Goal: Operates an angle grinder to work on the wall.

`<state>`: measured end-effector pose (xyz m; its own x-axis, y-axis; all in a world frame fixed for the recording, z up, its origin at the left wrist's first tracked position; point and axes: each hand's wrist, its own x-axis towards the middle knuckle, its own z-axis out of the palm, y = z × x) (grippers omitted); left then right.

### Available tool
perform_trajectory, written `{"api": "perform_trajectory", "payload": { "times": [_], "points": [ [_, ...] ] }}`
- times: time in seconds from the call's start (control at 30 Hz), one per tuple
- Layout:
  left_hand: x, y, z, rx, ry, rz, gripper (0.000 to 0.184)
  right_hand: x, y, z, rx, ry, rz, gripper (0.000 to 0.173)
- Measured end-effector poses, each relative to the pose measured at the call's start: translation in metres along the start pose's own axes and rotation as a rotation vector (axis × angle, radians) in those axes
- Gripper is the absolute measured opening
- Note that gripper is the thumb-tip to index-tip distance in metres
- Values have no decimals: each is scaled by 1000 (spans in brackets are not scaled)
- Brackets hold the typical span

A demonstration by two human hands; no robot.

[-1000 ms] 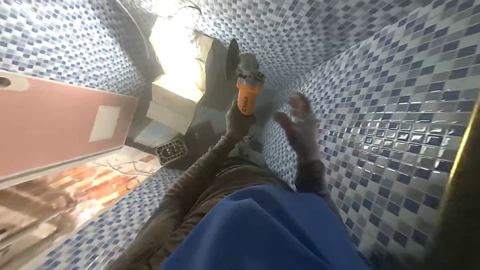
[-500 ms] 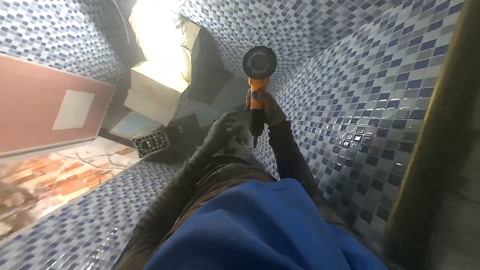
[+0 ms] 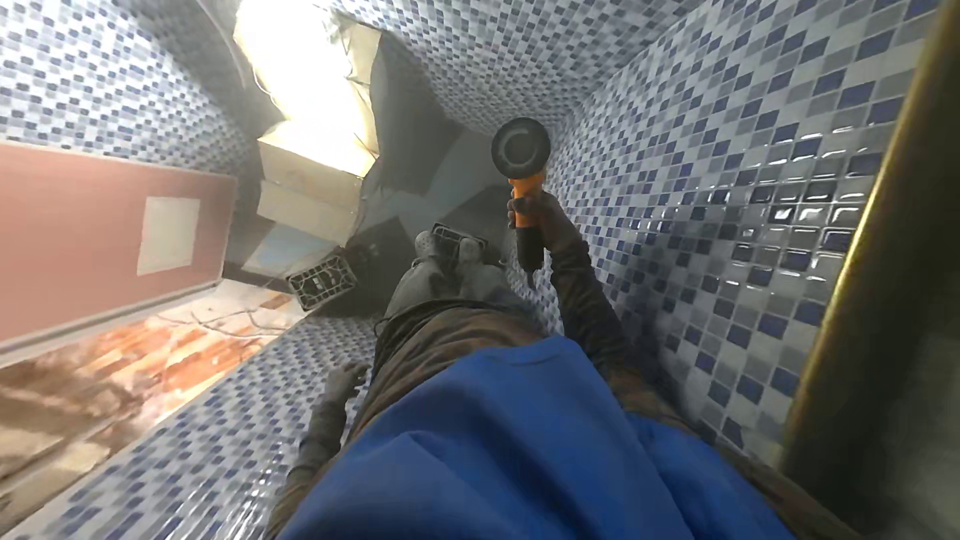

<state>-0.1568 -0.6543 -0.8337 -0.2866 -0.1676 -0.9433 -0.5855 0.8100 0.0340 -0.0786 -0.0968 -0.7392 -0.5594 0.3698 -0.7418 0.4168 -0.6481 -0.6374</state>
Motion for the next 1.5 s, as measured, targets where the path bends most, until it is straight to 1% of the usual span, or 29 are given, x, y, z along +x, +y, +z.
{"api": "perform_trajectory", "payload": {
  "times": [0.03,0.07,0.1,0.13,0.17,0.2,0.23,0.3,0.4,0.43,0.5,0.57,0.63,0.67,0.7,0.73,0.8,0.83,0.87,0.93,1.0,1.1,1.23,1.3,1.37,1.4,1.43,1.5],
  "points": [
    [10,-14,2,-39,-28,-47,37,-17,-27,32,-132,252,236,33],
    [21,-25,3,-69,-45,-65,36,-21,-33,45,-193,381,324,32],
    [26,-30,4,-96,-48,-65,36,-21,-16,33,-165,327,245,38],
    [30,-28,2,-115,-34,-37,35,-11,23,3,-85,177,7,49],
    [29,-16,-1,-122,-8,34,35,0,48,-15,-25,62,-113,59],
    [23,2,-7,-85,21,143,35,3,58,-20,-6,15,-147,66],
    [10,30,-15,-12,50,282,36,-4,59,-16,-15,10,-142,67],
    [-9,95,-27,97,117,597,36,-24,49,-1,-90,26,-117,62],
    [-45,193,-23,59,164,933,27,-46,41,13,-195,7,-112,64],
    [-60,224,-19,98,170,1032,23,-48,41,15,-205,-17,-123,63],
    [-105,281,-7,204,179,1198,25,-54,37,22,-222,-66,-143,62],
    [-143,323,10,201,139,1343,29,-60,32,31,-240,-113,-161,60],
    [-166,347,28,138,69,1388,48,-67,29,38,-232,-175,-177,61],
    [-171,354,35,101,34,1400,57,-70,27,42,-228,-198,-181,60],
    [-173,358,41,54,0,1404,59,-73,26,46,-214,-219,-183,57],
    [-175,359,44,-5,-32,1406,54,-75,26,49,-194,-235,-182,55],
    [-185,359,40,-100,-110,1359,28,-75,26,51,-157,-269,-177,52],
    [-192,357,37,-138,-169,1317,19,-76,26,50,-163,-280,-173,49],
    [-181,354,43,-197,-167,1376,13,-78,27,49,-181,-284,-168,46],
    [-164,351,51,-298,-194,1459,13,-80,29,48,-203,-282,-143,45],
    [-165,348,50,-311,-217,1443,14,-80,30,47,-207,-279,-125,47],
    [-166,343,49,-260,-193,1461,15,-85,30,51,-239,-251,-115,51],
    [-164,338,50,-324,-252,1409,11,-87,29,52,-248,-257,-89,50],
    [-157,335,49,-333,-256,1408,10,-85,31,51,-264,-251,-90,51],
    [-151,331,51,-321,-232,1426,12,-84,34,51,-284,-241,-98,51],
    [-150,330,52,-289,-195,1412,16,-85,34,51,-289,-236,-97,51],
    [-152,329,53,-236,-142,1386,27,-86,33,52,-295,-232,-91,51],
    [-158,329,56,-122,-47,1344,63,-86,32,54,-310,-233,-77,52]
  ]
}}
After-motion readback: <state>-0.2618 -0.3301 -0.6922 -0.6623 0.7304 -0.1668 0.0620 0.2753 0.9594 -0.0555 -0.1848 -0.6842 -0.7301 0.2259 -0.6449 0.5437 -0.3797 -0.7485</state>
